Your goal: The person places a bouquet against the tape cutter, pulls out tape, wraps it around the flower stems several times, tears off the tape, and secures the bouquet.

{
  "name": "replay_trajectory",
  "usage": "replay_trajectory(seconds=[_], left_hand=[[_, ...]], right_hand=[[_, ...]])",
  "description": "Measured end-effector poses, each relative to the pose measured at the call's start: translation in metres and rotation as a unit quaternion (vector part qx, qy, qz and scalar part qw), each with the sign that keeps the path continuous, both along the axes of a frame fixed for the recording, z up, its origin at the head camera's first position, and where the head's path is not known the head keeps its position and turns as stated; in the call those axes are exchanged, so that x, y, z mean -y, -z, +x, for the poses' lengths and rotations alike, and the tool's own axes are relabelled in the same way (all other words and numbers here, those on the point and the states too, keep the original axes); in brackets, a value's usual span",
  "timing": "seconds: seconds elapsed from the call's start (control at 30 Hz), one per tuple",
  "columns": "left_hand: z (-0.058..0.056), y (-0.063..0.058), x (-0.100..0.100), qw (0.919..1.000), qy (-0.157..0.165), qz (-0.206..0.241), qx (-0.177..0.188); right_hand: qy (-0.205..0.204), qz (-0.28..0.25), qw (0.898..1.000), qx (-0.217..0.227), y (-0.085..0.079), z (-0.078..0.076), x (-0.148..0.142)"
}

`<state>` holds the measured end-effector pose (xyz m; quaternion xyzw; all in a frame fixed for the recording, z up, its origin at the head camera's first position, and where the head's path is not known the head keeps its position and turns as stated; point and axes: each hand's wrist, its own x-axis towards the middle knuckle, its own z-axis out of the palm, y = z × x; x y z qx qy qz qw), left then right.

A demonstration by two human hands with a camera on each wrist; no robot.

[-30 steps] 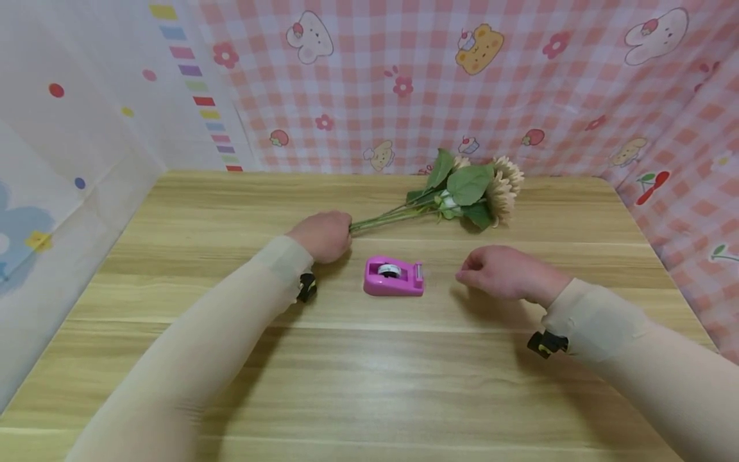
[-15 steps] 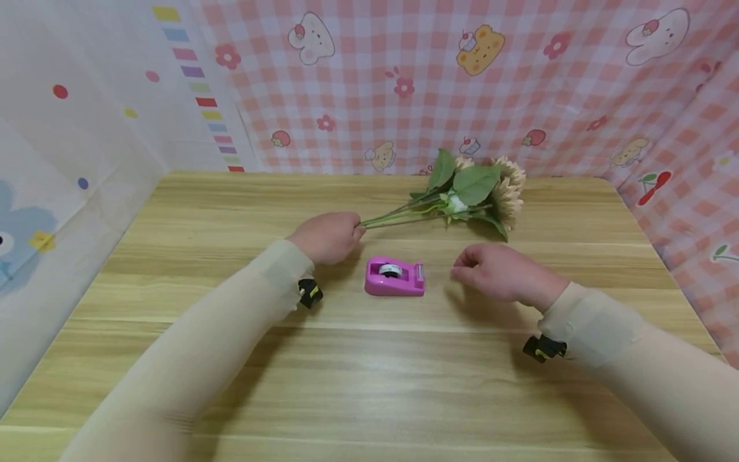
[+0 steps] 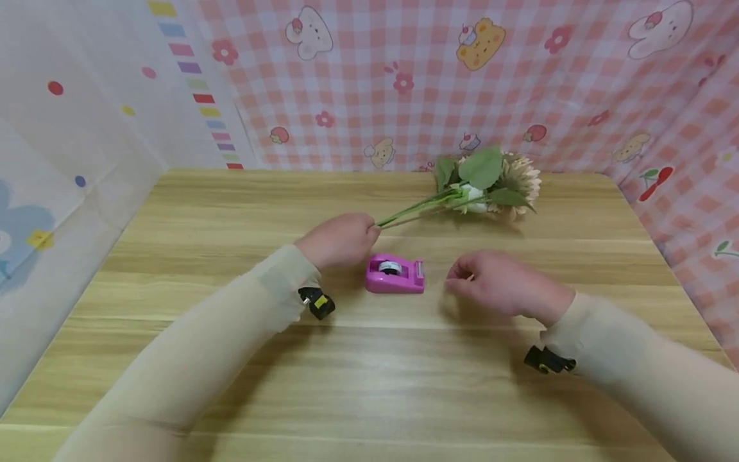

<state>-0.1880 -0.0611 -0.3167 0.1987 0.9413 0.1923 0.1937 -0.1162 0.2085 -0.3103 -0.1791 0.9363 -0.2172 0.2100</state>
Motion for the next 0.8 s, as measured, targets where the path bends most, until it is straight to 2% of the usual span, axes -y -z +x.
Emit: replay_trajectory(seconds=[0.13, 0.27, 0.4, 0.5, 0.63, 0.73, 0.8], left_hand=[[0.015, -0.009, -0.015, 0.9999, 0.014, 0.004, 0.001], [0.033, -0.014, -0.030, 0.9996, 0.028, 0.005, -0.006], [0.050, -0.017, -0.042, 0.9986, 0.050, 0.005, -0.015], [0.060, -0.014, -0.047, 0.9969, 0.073, 0.015, -0.024], [0.069, -0.007, -0.053, 0.9933, 0.103, 0.002, -0.053], [0.075, -0.002, -0.055, 0.9909, 0.117, -0.021, -0.064], [0.078, 0.001, -0.057, 0.9911, 0.118, -0.028, -0.053]], right_hand=[[-0.054, 0.023, 0.998, 0.012, -0.005, 0.014, 0.008], [-0.123, 0.017, 0.992, 0.030, -0.007, 0.030, 0.013], [-0.213, 0.004, 0.977, 0.022, -0.010, 0.049, 0.014], [-0.261, 0.006, 0.965, 0.023, -0.012, 0.059, 0.014], [-0.288, -0.010, 0.957, 0.037, -0.017, 0.064, 0.010], [-0.284, -0.042, 0.956, 0.054, -0.021, 0.062, 0.005], [-0.269, -0.064, 0.959, 0.068, -0.023, 0.060, 0.002]])
